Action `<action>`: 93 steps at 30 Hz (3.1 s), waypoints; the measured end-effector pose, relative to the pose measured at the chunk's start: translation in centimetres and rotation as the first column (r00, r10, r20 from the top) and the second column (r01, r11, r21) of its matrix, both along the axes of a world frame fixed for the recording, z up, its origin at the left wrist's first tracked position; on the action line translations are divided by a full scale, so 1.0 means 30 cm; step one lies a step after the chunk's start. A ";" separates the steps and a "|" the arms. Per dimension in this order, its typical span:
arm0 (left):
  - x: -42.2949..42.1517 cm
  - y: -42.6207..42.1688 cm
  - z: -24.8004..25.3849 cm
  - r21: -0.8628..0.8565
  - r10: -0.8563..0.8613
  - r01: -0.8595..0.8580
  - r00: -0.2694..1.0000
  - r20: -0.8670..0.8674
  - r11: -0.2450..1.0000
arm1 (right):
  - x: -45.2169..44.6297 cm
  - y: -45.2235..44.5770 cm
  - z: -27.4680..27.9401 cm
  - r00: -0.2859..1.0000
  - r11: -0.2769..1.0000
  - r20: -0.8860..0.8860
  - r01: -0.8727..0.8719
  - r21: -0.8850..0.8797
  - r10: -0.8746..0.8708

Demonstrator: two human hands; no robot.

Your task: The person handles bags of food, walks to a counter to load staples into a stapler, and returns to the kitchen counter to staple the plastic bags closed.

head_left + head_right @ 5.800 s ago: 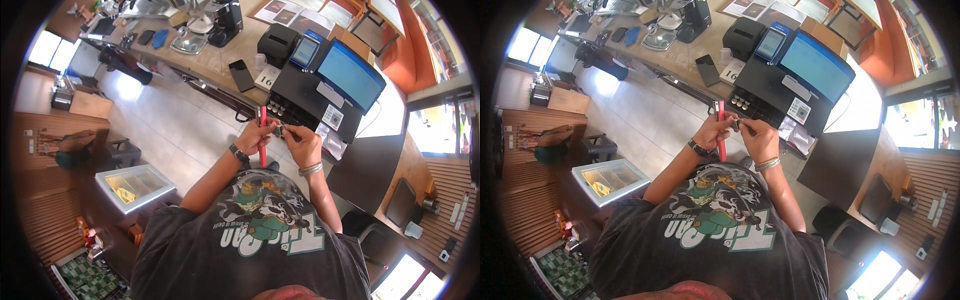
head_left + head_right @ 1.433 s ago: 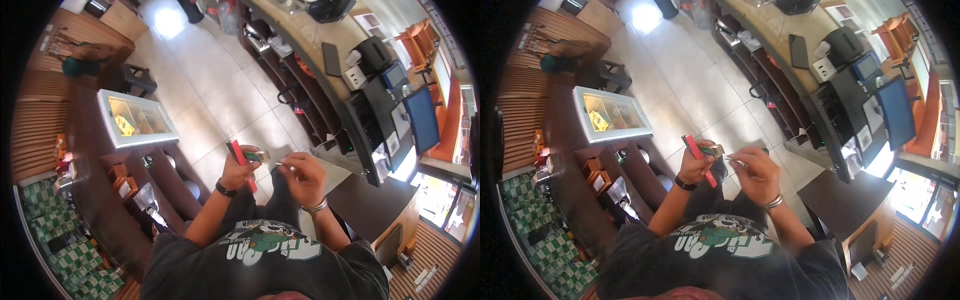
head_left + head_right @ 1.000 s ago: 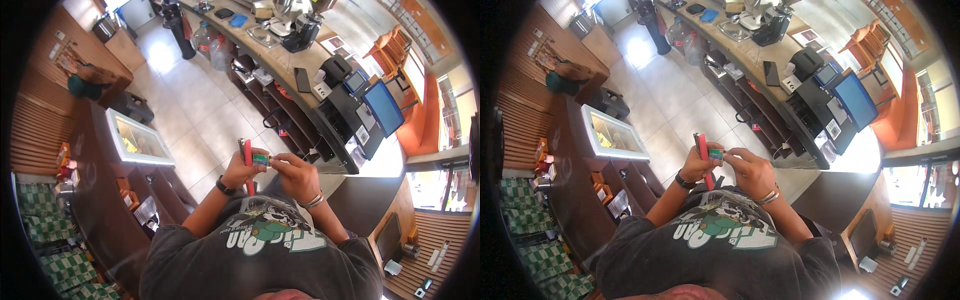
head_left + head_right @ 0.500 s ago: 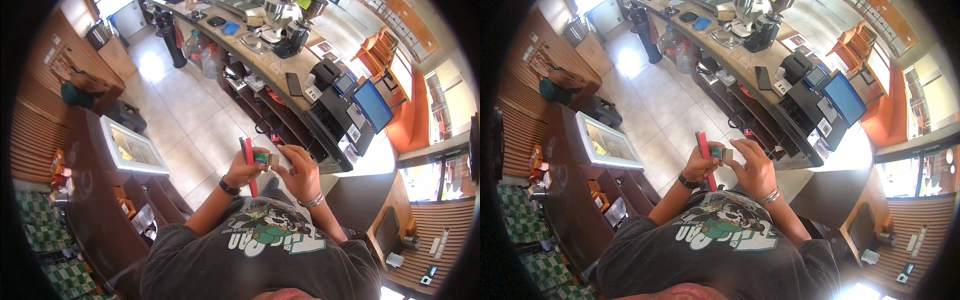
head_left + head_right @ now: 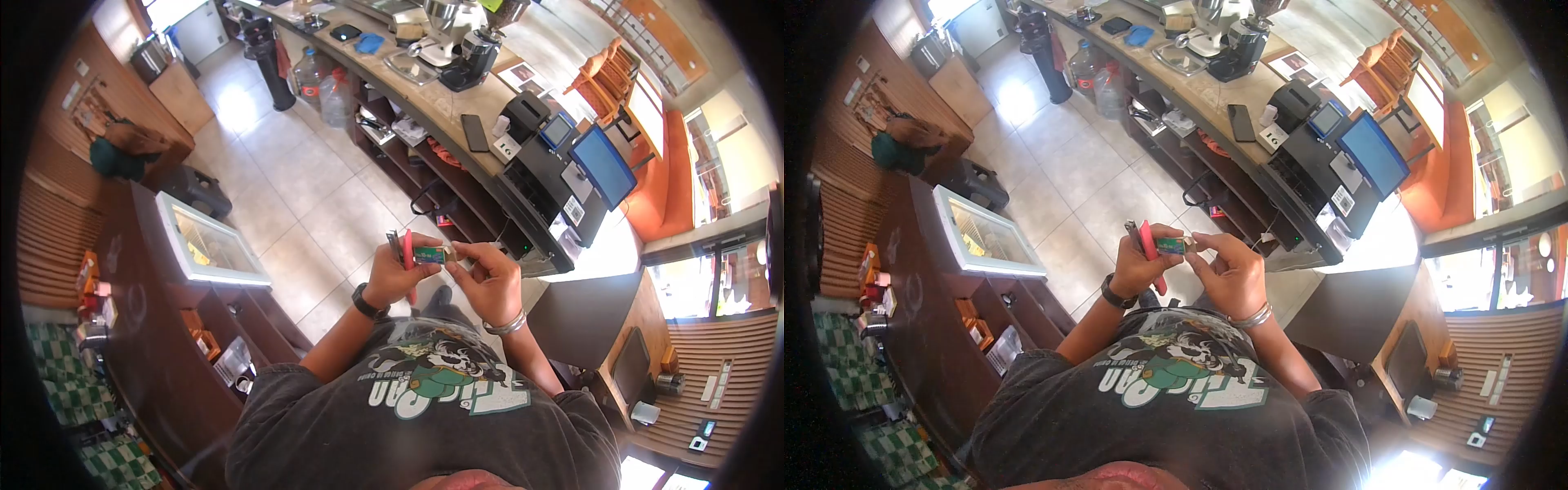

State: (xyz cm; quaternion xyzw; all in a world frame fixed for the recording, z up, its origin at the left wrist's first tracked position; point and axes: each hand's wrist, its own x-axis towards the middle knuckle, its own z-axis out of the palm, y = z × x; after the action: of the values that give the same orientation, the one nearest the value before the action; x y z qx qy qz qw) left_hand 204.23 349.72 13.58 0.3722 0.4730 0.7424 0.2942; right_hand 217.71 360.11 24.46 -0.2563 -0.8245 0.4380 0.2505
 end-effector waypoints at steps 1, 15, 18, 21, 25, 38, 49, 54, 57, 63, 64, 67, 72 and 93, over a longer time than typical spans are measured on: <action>0.002 -0.009 0.031 -0.049 -0.006 0.008 0.999 0.042 0.999 | -0.001 0.004 -0.010 0.999 0.998 -0.035 -0.037 0.044 0.038; 0.017 -0.005 0.085 -0.042 0.033 -0.033 0.999 -0.007 0.999 | -0.019 -0.015 -0.081 0.984 0.985 -0.117 0.119 -0.121 -0.134; 0.015 -0.011 0.086 -0.065 0.013 -0.012 1.000 0.026 0.998 | -0.025 -0.024 -0.081 0.986 0.991 -0.101 0.134 0.018 -0.131; 0.012 -0.011 0.098 -0.084 0.007 -0.004 0.999 0.033 0.996 | -0.038 -0.040 -0.074 0.986 0.981 -0.108 0.139 0.134 -0.125; 0.007 -0.006 0.089 -0.071 0.021 -0.021 1.000 0.007 0.997 | -0.049 -0.044 -0.084 0.982 0.938 -0.131 0.170 0.301 -0.136; 0.029 0.081 0.032 -0.102 0.045 -0.069 0.973 -0.227 0.992 | -0.011 0.014 -0.157 0.950 0.952 -0.122 0.271 -0.144 -0.289; 0.119 0.385 -0.058 -0.274 0.013 -0.076 0.975 -0.224 0.959 | 0.072 0.305 -0.313 0.936 0.777 0.075 0.328 -0.537 -0.343; 0.118 0.626 -0.124 -0.410 -0.196 0.078 0.947 -0.254 0.909 | 0.183 0.617 -0.497 0.801 0.454 0.052 0.390 -0.801 -0.596; 0.118 0.767 -0.142 -0.496 -0.246 0.235 0.968 0.044 0.836 | 0.261 0.819 -0.644 0.636 0.222 0.103 0.410 -0.884 -0.765; 0.105 0.974 -0.263 -0.694 -0.200 0.307 0.952 0.233 0.651 | 0.299 1.020 -0.701 0.543 0.128 0.213 0.523 -0.843 -0.812; 0.112 1.005 -0.267 -0.698 -0.211 0.317 0.948 0.237 0.642 | 0.312 1.010 -0.699 0.581 0.137 0.230 0.518 -0.844 -0.781; 0.116 1.067 -0.283 -0.685 -0.186 0.301 0.953 0.238 0.664 | 0.389 0.951 -0.684 0.666 0.107 0.269 0.466 -0.878 -0.696; 0.108 1.130 -0.376 -0.712 -0.288 0.280 0.951 0.114 0.644 | 0.495 0.953 -0.798 0.645 -0.253 0.345 0.235 -0.938 -0.682; 0.132 1.374 -0.359 -0.488 -0.397 -0.025 0.547 -0.737 0.872 | 0.473 1.116 -0.741 0.597 0.576 0.057 0.738 0.351 -0.800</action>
State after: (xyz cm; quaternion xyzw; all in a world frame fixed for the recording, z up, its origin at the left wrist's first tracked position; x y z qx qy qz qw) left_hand 208.19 390.94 2.82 0.6446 0.6665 0.3185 0.1969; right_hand 231.89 393.58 2.24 -0.5949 -0.7056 0.1287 0.3628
